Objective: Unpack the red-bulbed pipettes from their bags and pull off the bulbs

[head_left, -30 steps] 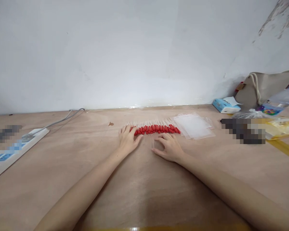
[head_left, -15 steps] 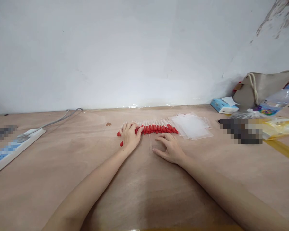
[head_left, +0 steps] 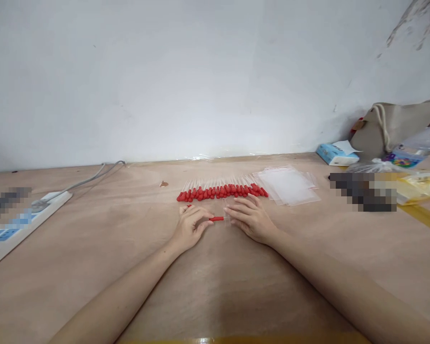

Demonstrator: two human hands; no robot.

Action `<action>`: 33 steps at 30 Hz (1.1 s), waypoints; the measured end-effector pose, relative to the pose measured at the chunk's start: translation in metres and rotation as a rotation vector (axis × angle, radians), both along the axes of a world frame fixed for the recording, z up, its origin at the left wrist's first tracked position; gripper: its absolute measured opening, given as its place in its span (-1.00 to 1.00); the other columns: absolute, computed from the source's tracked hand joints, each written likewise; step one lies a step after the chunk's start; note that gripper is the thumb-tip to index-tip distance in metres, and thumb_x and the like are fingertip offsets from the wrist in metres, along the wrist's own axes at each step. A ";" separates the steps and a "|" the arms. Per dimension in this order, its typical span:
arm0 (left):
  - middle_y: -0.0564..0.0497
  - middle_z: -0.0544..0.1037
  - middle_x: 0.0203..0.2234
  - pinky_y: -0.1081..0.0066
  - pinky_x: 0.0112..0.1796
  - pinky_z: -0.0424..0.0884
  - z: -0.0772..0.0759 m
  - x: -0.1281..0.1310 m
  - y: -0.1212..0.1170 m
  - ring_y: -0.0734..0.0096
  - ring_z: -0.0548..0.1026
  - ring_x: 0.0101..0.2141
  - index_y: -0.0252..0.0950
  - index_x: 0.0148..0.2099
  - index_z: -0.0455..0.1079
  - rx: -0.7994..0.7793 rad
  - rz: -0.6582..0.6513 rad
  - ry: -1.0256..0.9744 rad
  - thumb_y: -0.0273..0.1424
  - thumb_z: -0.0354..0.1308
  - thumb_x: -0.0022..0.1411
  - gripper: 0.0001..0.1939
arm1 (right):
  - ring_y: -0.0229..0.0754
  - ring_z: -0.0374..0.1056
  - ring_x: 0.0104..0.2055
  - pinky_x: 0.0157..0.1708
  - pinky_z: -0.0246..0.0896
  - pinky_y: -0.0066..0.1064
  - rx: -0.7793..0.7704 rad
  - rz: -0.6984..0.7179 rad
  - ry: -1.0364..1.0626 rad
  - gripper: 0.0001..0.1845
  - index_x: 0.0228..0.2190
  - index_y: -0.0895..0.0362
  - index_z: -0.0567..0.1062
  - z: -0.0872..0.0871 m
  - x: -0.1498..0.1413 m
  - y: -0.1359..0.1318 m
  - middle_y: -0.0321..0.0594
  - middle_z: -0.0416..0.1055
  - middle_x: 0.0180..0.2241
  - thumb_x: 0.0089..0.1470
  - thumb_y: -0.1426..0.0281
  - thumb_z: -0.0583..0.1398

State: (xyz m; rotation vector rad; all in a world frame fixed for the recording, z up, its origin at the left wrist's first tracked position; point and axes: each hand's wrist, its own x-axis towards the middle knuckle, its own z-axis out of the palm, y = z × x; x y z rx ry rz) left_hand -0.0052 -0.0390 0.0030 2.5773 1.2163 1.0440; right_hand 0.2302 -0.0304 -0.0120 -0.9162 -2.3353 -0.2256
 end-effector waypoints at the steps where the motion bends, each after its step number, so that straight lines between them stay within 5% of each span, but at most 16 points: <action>1: 0.05 0.52 -0.33 0.31 -0.19 0.09 0.000 0.000 0.000 0.39 0.41 -0.29 -0.21 -0.28 0.38 0.006 -0.013 -0.002 -0.31 0.03 0.20 -0.86 | -0.17 0.16 0.06 0.12 -0.25 -0.07 0.006 0.006 0.001 -0.66 -0.03 -0.02 0.32 0.000 0.000 0.000 -0.27 0.43 -0.14 0.14 0.32 0.04; 5: 0.03 0.52 -0.33 0.30 -0.19 0.12 0.000 0.001 -0.003 0.37 0.39 -0.29 -0.21 -0.27 0.40 0.015 -0.009 0.031 -0.27 0.04 0.19 -0.83 | -0.19 0.24 0.00 0.14 -0.32 -0.02 0.032 0.019 0.035 -0.72 -0.10 0.00 0.39 -0.003 -0.002 0.000 -0.29 0.49 -0.26 0.14 0.35 0.04; 10: -0.02 0.42 -0.08 0.21 -0.08 0.07 0.001 0.009 -0.006 0.24 0.28 -0.07 -0.15 -0.01 0.31 0.110 0.027 0.157 -0.18 0.08 0.12 -0.62 | -0.20 0.27 -0.05 0.14 -0.27 -0.04 0.081 0.037 0.041 -0.75 -0.15 0.03 0.42 -0.004 -0.004 -0.002 -0.28 0.50 -0.27 0.11 0.40 0.06; 16: 0.04 0.47 -0.15 0.16 0.00 0.00 -0.004 0.016 -0.002 0.31 0.31 -0.09 -0.15 -0.23 0.43 0.209 -0.001 0.200 -0.27 0.04 0.19 -0.81 | -0.23 0.30 -0.12 0.12 -0.20 -0.09 0.144 0.061 0.044 -0.75 -0.18 0.04 0.43 -0.004 -0.006 -0.004 -0.31 0.50 -0.34 0.08 0.44 0.09; 33: 0.10 0.51 -0.33 0.11 0.01 -0.01 -0.002 0.012 -0.007 0.35 0.34 -0.20 -0.18 -0.38 0.41 0.246 -0.021 0.219 -0.31 0.05 0.18 -0.85 | -0.27 0.33 -0.16 0.10 -0.26 -0.12 0.276 0.112 0.015 -0.68 -0.21 -0.02 0.43 -0.007 0.000 -0.005 -0.39 0.51 -0.37 0.03 0.55 0.06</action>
